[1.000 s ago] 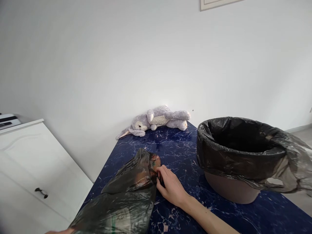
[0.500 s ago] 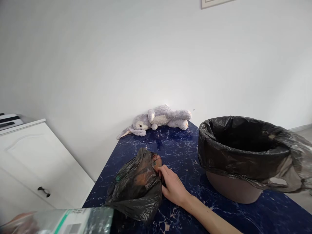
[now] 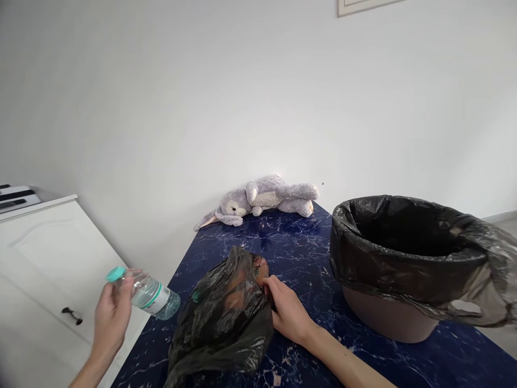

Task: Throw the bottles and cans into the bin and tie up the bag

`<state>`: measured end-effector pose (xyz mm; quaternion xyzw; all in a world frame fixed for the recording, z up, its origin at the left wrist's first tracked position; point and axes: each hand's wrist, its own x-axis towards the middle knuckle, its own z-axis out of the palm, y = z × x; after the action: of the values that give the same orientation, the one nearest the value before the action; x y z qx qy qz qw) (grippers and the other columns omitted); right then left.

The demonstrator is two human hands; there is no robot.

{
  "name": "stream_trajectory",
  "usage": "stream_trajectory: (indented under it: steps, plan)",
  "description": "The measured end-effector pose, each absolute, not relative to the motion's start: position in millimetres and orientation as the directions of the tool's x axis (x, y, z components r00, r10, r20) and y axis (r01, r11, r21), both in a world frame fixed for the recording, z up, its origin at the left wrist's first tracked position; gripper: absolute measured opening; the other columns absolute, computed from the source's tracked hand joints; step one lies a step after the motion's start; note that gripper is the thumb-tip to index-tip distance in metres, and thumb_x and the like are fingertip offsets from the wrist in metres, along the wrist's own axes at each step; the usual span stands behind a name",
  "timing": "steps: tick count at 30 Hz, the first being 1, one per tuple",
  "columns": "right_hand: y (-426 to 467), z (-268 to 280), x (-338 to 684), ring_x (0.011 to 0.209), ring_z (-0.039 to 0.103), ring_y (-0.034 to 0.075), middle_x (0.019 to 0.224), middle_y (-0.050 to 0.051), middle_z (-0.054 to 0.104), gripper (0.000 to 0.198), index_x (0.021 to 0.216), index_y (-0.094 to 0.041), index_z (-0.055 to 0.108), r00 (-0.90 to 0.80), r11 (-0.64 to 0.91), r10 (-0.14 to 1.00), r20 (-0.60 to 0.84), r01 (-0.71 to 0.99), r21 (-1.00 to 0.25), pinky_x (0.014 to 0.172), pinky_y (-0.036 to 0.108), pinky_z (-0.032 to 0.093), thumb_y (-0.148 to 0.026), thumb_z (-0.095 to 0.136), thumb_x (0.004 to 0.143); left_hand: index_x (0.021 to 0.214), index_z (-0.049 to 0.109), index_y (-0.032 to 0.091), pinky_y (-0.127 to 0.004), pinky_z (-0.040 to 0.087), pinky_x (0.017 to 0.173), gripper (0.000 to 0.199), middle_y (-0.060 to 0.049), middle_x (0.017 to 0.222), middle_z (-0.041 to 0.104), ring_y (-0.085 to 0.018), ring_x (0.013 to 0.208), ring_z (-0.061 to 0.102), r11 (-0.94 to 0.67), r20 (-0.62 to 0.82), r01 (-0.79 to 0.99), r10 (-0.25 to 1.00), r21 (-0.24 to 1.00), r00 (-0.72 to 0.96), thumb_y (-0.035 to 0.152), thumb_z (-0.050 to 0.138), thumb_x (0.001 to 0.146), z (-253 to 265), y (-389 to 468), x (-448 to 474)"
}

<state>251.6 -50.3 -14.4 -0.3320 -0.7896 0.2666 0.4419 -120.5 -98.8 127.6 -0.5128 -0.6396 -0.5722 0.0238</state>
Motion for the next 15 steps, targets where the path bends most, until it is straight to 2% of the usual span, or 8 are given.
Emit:
stream_trajectory:
  steps: [2, 7, 12, 15]
  plan:
    - [-50, -14, 252, 0.087, 0.056, 0.022, 0.104, 0.004, 0.057, 0.022, 0.118, -0.026, 0.049, -0.393, 0.629, 0.766, 0.51, 0.293, -0.72, 0.074, 0.033, 0.043, -0.016, 0.053, 0.099, 0.129, 0.059, 0.02, -0.047, 0.057, 0.106, 0.063, -0.014, 0.131, 0.074, -0.034, 0.122, 0.071, -0.173, 0.581, 0.651, 0.652, 0.739, -0.487, 0.072, 0.058, 0.092, 117, -80, -126]
    - [-50, -15, 253, 0.088, 0.057, 0.021, 0.104, 0.004, 0.058, 0.023, 0.116, -0.026, 0.049, -0.39, 0.636, 0.761, 0.518, 0.296, -0.712, 0.075, 0.032, 0.043, -0.014, 0.054, 0.097, 0.133, 0.058, 0.022, -0.046, 0.054, 0.106, 0.066, -0.013, 0.129, 0.073, -0.034, 0.123, 0.069, -0.075, 0.526, 0.671, 0.687, 0.738, -0.501, 0.073, 0.056, 0.092, 101, -55, -131]
    - [-50, -15, 253, 0.086, 0.057, 0.021, 0.101, 0.003, 0.058, 0.024, 0.115, -0.025, 0.05, -0.38, 0.653, 0.75, 0.541, 0.294, -0.698, 0.074, 0.032, 0.044, -0.013, 0.055, 0.095, 0.149, 0.042, 0.019, -0.054, 0.056, 0.099, 0.084, -0.018, 0.13, 0.07, -0.039, 0.117, 0.07, 0.051, 0.422, 0.664, 0.736, 0.746, -0.53, 0.073, 0.063, 0.088, 92, -55, -130]
    - [-50, -14, 253, 0.084, 0.057, 0.021, 0.1, 0.003, 0.058, 0.024, 0.116, -0.025, 0.051, -0.374, 0.66, 0.746, 0.551, 0.303, -0.688, 0.073, 0.032, 0.044, -0.014, 0.055, 0.095, 0.151, 0.038, 0.018, -0.057, 0.055, 0.103, 0.09, -0.019, 0.132, 0.068, -0.04, 0.121, 0.069, 0.054, 0.405, 0.667, 0.758, 0.743, -0.512, 0.071, 0.068, 0.085, 86, -60, -130]
